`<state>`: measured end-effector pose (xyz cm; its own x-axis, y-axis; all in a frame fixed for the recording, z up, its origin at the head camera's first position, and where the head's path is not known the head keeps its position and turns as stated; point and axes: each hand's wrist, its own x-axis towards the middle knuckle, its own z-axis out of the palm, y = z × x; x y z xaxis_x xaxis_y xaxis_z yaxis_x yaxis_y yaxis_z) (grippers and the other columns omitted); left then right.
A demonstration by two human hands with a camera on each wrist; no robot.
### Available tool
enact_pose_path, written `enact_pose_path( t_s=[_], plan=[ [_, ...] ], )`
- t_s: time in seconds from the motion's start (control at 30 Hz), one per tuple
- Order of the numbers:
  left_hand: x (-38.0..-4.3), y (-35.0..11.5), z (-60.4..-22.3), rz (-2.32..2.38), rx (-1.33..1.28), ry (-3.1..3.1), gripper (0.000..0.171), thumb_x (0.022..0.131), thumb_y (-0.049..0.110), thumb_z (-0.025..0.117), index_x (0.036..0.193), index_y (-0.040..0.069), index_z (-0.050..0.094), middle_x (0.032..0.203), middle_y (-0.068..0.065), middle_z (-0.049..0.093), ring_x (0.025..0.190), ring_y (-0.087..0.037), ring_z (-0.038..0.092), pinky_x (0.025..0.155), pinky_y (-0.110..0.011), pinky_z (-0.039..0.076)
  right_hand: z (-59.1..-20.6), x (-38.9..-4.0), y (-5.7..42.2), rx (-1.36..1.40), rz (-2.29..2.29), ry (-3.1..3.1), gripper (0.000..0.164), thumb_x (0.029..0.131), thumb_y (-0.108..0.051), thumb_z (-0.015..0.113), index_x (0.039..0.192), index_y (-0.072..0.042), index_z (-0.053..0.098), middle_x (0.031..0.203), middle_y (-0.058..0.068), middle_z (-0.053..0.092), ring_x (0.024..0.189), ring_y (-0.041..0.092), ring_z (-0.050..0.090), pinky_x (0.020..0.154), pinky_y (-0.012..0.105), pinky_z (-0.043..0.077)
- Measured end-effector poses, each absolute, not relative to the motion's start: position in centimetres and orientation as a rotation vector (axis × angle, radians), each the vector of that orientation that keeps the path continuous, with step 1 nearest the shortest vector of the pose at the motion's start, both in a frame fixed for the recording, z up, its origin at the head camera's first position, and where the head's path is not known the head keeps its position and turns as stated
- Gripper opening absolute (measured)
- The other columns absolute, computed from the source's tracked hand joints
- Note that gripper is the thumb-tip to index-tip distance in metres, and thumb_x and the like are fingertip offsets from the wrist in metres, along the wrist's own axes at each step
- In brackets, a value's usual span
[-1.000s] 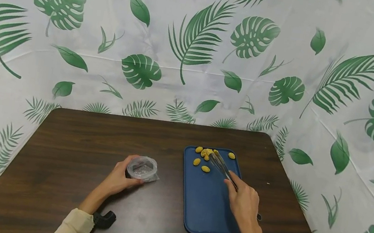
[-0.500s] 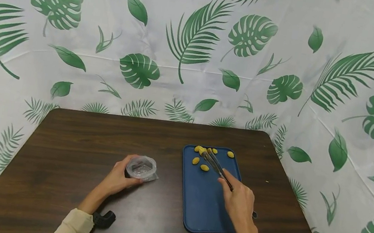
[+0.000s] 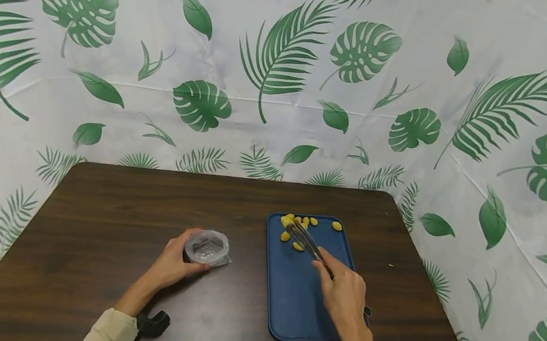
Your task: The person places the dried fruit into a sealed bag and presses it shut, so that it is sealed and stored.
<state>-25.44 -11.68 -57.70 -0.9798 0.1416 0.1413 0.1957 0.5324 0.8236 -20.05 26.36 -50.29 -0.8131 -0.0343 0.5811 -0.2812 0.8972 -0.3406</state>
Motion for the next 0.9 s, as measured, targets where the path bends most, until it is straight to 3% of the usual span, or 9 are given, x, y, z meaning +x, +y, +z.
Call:
enact_pose_path(
  t_s=[0.33,0.73,0.9],
  plan=[
    [-24.7,-12.2,-58.3,-1.451,-0.294,-2.684,0.080,0.070,0.027,0.093,0.140,0.015,0.057,0.134,-0.010,0.067,0.129,-0.041,0.051,0.107,-0.057,0.038,-51.1,-19.8,24.6,0.285,0.620,-2.504,0.039,0.085,-0.017,0.083,0.123,-0.012,0.077,0.093,0.010,0.081,0.045,-0.005,0.023,0.045,0.021,0.025],
    [-25.2,-12.0,-58.3,-1.409,-0.314,-2.701,0.081,0.071,0.029,0.093,0.141,0.017,0.055,0.136,-0.010,0.066,0.130,-0.041,0.051,0.108,-0.058,0.038,-51.0,-19.8,23.4,0.329,0.654,-2.495,0.039,0.085,-0.016,0.083,0.123,-0.012,0.077,0.084,0.007,0.078,0.045,-0.004,0.027,0.045,0.021,0.027],
    [-26.0,-11.9,-58.0,-1.426,-0.361,-2.699,0.082,0.071,0.026,0.093,0.142,0.015,0.055,0.136,-0.010,0.066,0.129,-0.036,0.054,0.110,-0.054,0.035,-50.9,-19.9,23.0,0.355,0.649,-2.472,0.039,0.083,-0.015,0.085,0.121,-0.011,0.078,0.089,0.011,0.080,0.049,-0.003,0.034,0.047,0.021,0.029]
  ],
)
